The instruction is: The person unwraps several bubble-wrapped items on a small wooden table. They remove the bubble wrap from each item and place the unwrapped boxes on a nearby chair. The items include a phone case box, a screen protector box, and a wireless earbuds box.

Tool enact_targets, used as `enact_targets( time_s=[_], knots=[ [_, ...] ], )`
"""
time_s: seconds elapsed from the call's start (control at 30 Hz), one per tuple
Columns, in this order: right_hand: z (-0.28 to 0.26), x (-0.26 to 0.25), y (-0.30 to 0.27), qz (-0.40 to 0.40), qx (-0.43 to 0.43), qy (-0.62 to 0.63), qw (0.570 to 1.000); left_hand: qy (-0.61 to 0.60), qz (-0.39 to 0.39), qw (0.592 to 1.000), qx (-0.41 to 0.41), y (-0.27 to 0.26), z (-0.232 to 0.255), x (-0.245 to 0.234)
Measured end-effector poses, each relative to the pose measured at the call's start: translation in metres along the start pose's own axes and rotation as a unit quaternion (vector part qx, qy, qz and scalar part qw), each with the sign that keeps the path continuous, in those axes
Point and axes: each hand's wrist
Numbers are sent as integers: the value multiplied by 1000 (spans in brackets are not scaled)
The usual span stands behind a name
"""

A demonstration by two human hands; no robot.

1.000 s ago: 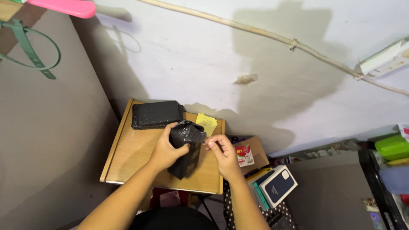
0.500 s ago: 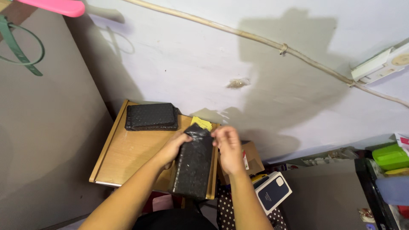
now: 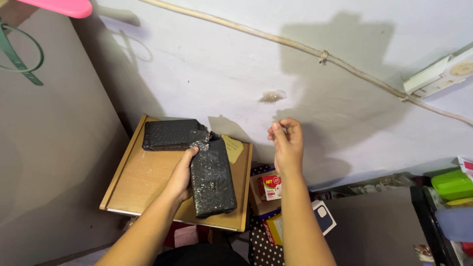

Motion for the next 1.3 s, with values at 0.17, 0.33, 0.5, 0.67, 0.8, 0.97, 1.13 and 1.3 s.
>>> enact_targets(
  time_s=[0.17, 0.33, 0.5, 0.67, 0.8, 0.97, 1.13, 1.3],
  knots=[
    [13, 11, 31, 32, -48, -70, 996, -36, 43, 998, 19, -20, 7, 14],
    [30, 16, 63, 70, -95, -119, 986, -25, 59, 997, 34, -33, 7, 18],
    [45, 16, 82, 116, -213, -266, 933, -29, 53, 997, 40, -41, 6, 17],
    [34, 12, 76, 146, -192, -369, 898, -46, 48, 997, 51, -44, 5, 18],
    [23, 20, 49, 81, -281, -412, 863, -53, 52, 996, 49, -47, 3, 20],
    [18, 34, -28, -84, -120, -362, 921, -35, 58, 992, 110, -47, 2, 18],
    [5, 53, -83, -176, -17, -361, 916, -28, 71, 988, 134, -43, 3, 22],
    [-3, 68, -103, -218, -105, -440, 865, 1, 75, 987, 140, -37, -1, 26]
  ],
)
Point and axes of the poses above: each hand's wrist, its own y-axis towards the middle knuckle, its own x-axis out of the palm, z = x × y, and after that the axes turned 12 degrees about y, right-handed
